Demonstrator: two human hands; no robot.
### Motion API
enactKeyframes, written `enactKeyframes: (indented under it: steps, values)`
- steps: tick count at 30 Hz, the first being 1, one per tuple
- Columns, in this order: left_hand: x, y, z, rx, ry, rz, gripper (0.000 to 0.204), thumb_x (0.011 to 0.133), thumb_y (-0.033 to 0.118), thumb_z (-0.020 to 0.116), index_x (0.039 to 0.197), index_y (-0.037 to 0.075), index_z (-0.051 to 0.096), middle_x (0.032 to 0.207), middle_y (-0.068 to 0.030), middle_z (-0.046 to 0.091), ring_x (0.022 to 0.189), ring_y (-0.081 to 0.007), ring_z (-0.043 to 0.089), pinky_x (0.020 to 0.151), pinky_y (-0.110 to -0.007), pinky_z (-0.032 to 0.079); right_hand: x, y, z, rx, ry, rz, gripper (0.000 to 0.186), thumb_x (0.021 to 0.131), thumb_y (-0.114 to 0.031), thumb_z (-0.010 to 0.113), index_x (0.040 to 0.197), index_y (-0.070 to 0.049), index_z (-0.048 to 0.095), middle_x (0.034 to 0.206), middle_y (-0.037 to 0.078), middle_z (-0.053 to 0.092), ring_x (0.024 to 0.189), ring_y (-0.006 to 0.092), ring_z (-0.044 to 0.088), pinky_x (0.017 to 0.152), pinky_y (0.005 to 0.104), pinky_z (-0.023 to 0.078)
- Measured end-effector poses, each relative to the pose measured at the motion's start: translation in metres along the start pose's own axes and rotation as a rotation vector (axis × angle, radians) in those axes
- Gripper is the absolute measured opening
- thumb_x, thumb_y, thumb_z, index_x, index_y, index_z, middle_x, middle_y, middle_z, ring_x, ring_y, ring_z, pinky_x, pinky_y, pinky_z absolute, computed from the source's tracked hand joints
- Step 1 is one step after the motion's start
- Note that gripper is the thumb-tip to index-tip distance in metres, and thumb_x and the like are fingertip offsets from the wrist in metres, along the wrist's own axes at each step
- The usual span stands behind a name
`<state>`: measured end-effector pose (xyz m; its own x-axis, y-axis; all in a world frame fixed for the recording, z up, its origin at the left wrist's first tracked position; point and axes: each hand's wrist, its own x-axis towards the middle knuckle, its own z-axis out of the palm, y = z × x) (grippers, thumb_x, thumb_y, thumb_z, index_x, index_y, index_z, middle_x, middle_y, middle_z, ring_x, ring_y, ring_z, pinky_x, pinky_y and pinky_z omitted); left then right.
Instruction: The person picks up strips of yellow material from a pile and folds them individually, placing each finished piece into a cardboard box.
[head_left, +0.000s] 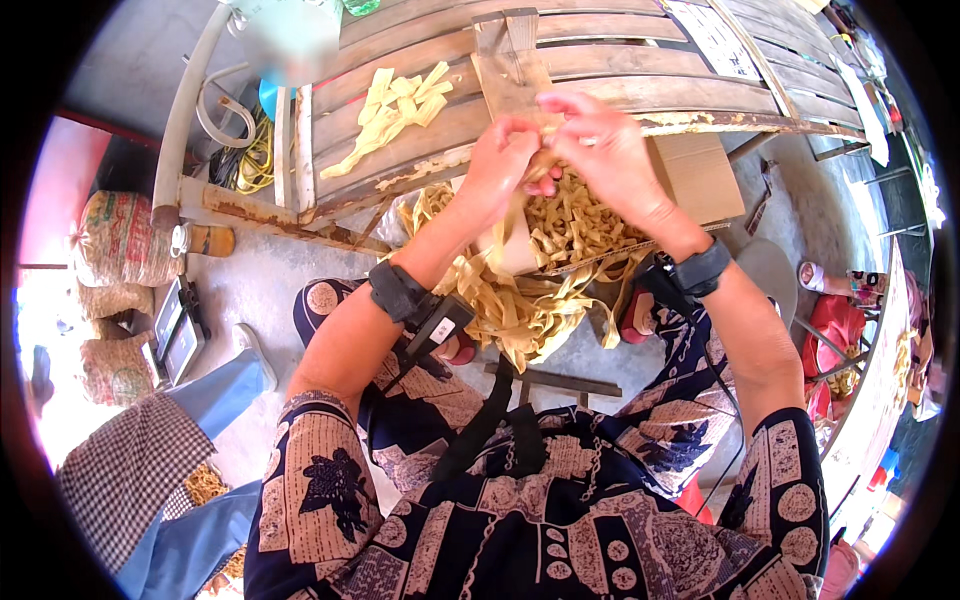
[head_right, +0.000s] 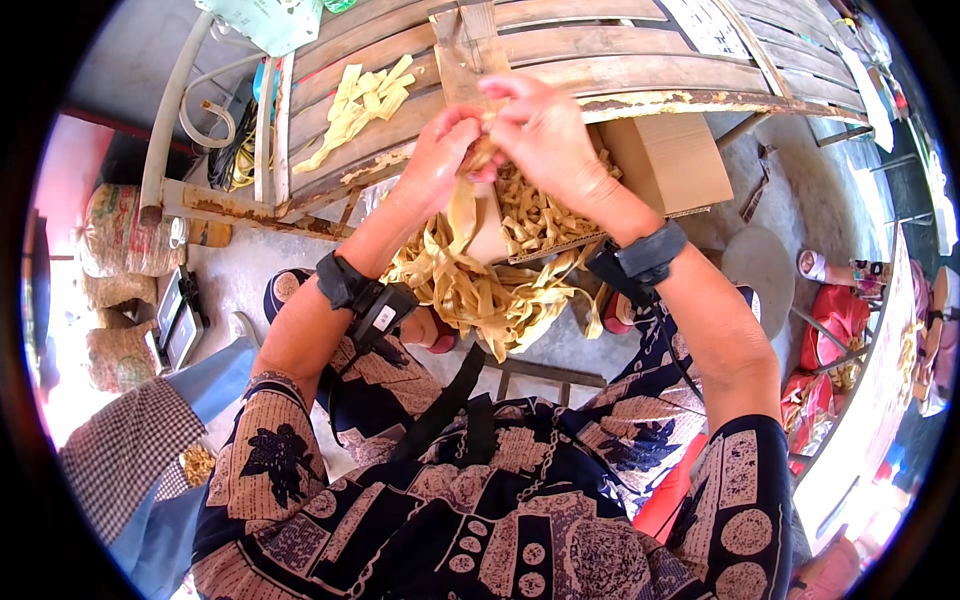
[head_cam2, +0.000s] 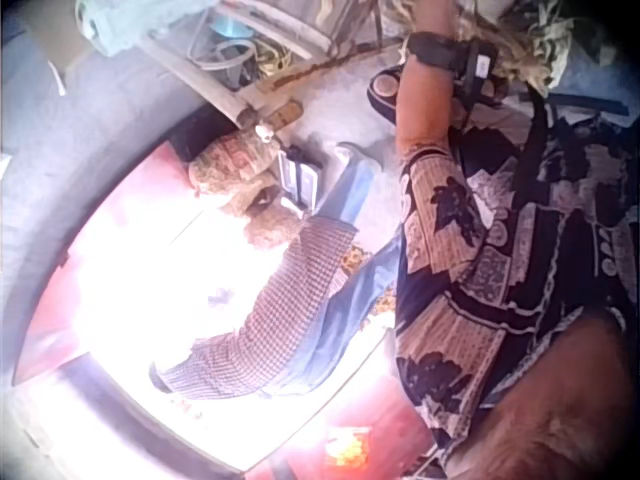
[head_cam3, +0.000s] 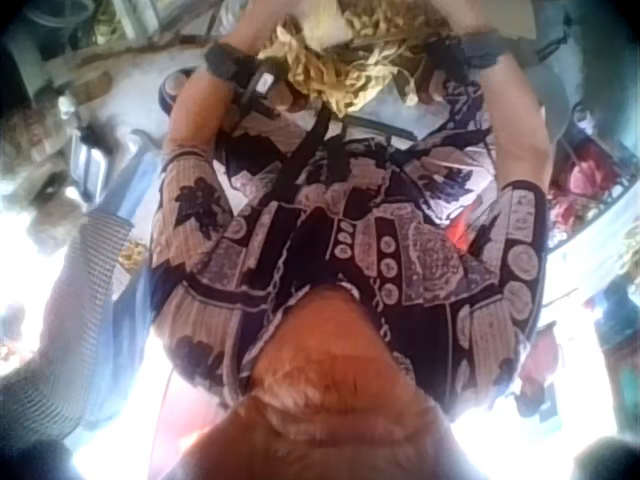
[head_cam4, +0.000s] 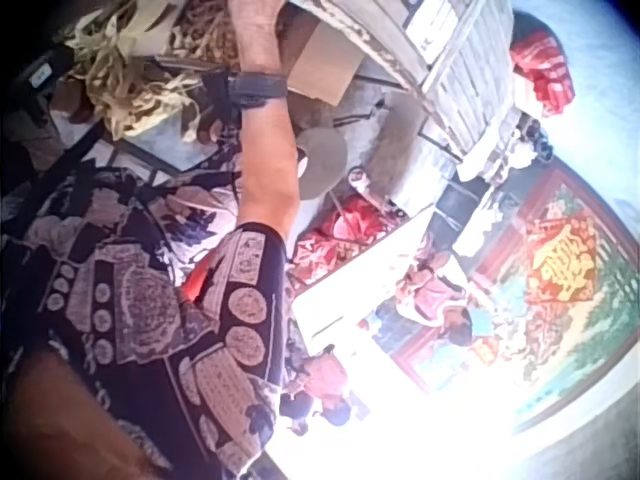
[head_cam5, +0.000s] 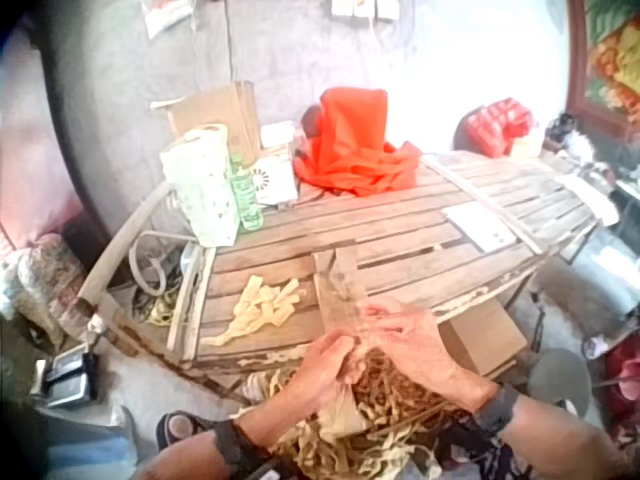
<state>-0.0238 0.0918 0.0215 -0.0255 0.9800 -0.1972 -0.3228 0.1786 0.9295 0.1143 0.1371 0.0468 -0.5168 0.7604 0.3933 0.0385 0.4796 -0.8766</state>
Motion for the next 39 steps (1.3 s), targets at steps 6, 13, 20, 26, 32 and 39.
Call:
enactKeyframes:
  steps: [6, 13, 20, 26, 32, 39]
  values:
    - [-0.008, 0.026, 0.019, -0.365, -0.171, -0.075, 0.03, 0.086, 0.029, 0.056, 0.096, 0.001, 0.054, 0.066, 0.0008, 0.047, 0.049, -0.0023, 0.034, 0.047, -0.016, 0.028, 0.029, 0.006, -0.047, 0.534, 0.293, 0.37, 0.016, 0.078, -0.008, 0.061, 0.091, 0.001, 0.065, 0.1, 0.011, 0.061, 0.089, 0.0164, 0.058, 0.085, 0.0305, 0.045]
    - [-0.015, 0.014, -0.011, 0.103, -0.225, -0.016, 0.018, 0.088, 0.019, 0.053, 0.086, 0.002, 0.059, 0.068, 0.0027, 0.051, 0.059, -0.0028, 0.042, 0.049, -0.017, 0.032, 0.015, -0.01, -0.038, 0.215, -0.151, 0.686, 0.037, 0.075, -0.034, 0.068, 0.088, 0.0, 0.06, 0.088, 0.01, 0.062, 0.083, 0.0161, 0.06, 0.067, 0.0252, 0.053]
    - [-0.014, 0.018, -0.019, 0.428, -0.286, 0.017, 0.026, 0.091, 0.025, 0.047, 0.086, 0.002, 0.058, 0.061, 0.003, 0.049, 0.055, -0.005, 0.045, 0.052, -0.018, 0.037, 0.0, -0.002, -0.015, 0.346, -0.121, 0.61, 0.02, 0.074, -0.014, 0.069, 0.088, -0.004, 0.06, 0.062, -0.001, 0.052, 0.048, 0.0022, 0.042, 0.04, 0.0156, 0.03]
    - [-0.015, 0.018, -0.023, 0.525, -0.282, 0.137, 0.027, 0.09, 0.026, 0.046, 0.084, 0.003, 0.057, 0.06, 0.0032, 0.046, 0.055, -0.0046, 0.041, 0.049, -0.02, 0.035, -0.001, -0.016, -0.015, 0.58, -0.27, 0.652, 0.012, 0.079, -0.012, 0.065, 0.087, -0.005, 0.06, 0.061, -0.001, 0.053, 0.045, 0.0022, 0.041, 0.039, 0.0143, 0.03]
    - [-0.011, 0.015, -0.031, 0.645, -0.256, 0.308, 0.026, 0.09, 0.023, 0.047, 0.082, 0.001, 0.057, 0.066, 0.0023, 0.049, 0.06, -0.0056, 0.042, 0.054, -0.02, 0.037, 0.0, -0.024, -0.024, 0.884, -0.189, 0.756, 0.011, 0.078, -0.012, 0.064, 0.075, -0.01, 0.055, 0.052, -0.009, 0.038, 0.038, -0.0017, 0.031, 0.035, 0.0138, 0.022]
    - [-0.009, 0.015, -0.033, 0.601, -0.276, 0.352, 0.024, 0.089, 0.022, 0.049, 0.083, 0.001, 0.058, 0.068, 0.0031, 0.051, 0.06, -0.005, 0.041, 0.054, -0.019, 0.036, 0.008, -0.023, -0.05, 0.924, -0.205, 0.858, 0.015, 0.087, -0.019, 0.054, 0.075, -0.012, 0.048, 0.052, -0.01, 0.034, 0.034, -0.0021, 0.026, 0.032, 0.0141, 0.02]
